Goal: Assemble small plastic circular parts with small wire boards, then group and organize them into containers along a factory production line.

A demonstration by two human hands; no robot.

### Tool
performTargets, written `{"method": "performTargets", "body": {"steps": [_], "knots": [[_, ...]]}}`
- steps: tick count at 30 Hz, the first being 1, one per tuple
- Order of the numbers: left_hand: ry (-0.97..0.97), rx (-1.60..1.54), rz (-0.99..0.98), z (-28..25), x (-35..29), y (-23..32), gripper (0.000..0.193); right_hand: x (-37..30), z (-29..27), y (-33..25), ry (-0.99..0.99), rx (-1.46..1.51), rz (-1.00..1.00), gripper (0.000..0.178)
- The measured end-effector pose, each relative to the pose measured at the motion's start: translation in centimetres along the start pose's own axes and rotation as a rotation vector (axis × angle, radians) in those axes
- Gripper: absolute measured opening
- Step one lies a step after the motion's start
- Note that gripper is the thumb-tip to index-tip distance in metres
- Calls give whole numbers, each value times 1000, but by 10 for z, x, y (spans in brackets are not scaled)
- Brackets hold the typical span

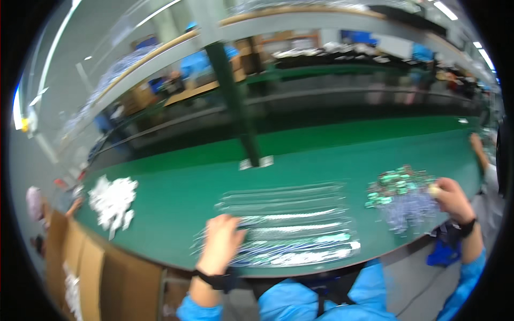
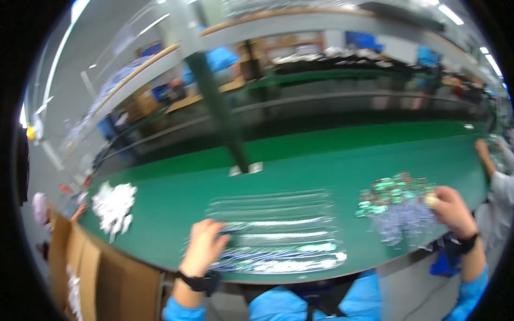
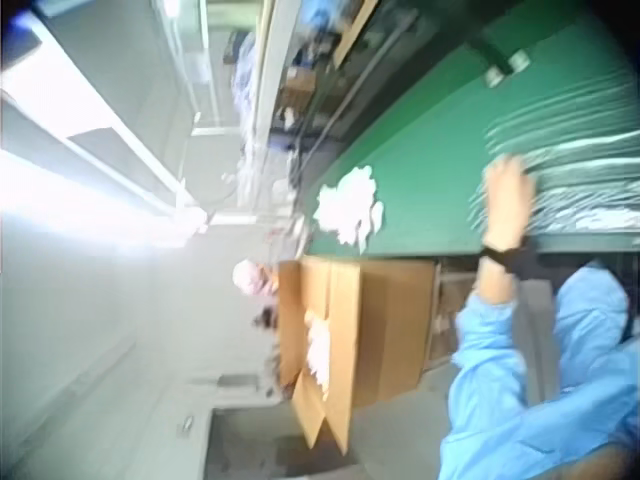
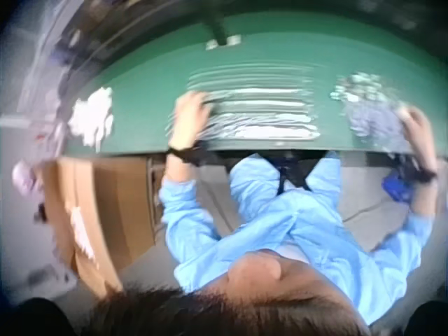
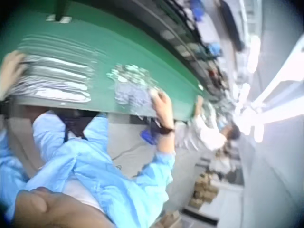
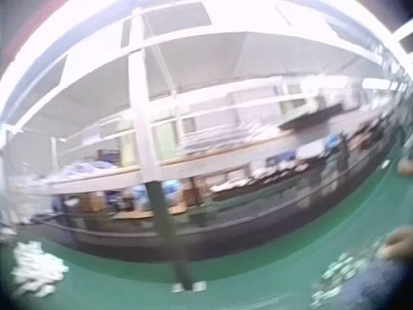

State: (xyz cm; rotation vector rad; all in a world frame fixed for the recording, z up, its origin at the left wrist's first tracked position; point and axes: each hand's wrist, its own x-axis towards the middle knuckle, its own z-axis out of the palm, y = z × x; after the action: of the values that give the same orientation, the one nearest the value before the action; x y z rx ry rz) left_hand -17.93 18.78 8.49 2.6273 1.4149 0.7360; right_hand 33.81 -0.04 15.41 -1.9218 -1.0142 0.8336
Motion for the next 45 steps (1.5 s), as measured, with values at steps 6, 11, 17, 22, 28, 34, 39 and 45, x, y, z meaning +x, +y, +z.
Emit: {"method": "performTargets", "body": {"steps": [6,11,17,22,28,34,39,45], "knots": [[-99,101,-123,10,-7,-33,7,63,31,10,-31,-162,-34,28],[-109,51,-59,20,11,-28,6,81,35,21,67,-408,-155,26],[62,-150,-168,5,16,-17,6,109,32,59,215,-471,-378,31],[110,-985,-360,-16,3,16,22,92,36,57,346,-471,-503,37],[90,-1385,-544,-14,-43,129,13,22,55,44,378,-163,-706,26],[-24,-1914,-734,78,-87,209,13,-95,180,55,-587,698,-287,30],[17,-1928,-847,84,-105,231,13,-106,223,82,-649,890,-109,27],[161,-1688,-683,81,-92,235,62,-107,224,83,-730,962,-44,26]]}}
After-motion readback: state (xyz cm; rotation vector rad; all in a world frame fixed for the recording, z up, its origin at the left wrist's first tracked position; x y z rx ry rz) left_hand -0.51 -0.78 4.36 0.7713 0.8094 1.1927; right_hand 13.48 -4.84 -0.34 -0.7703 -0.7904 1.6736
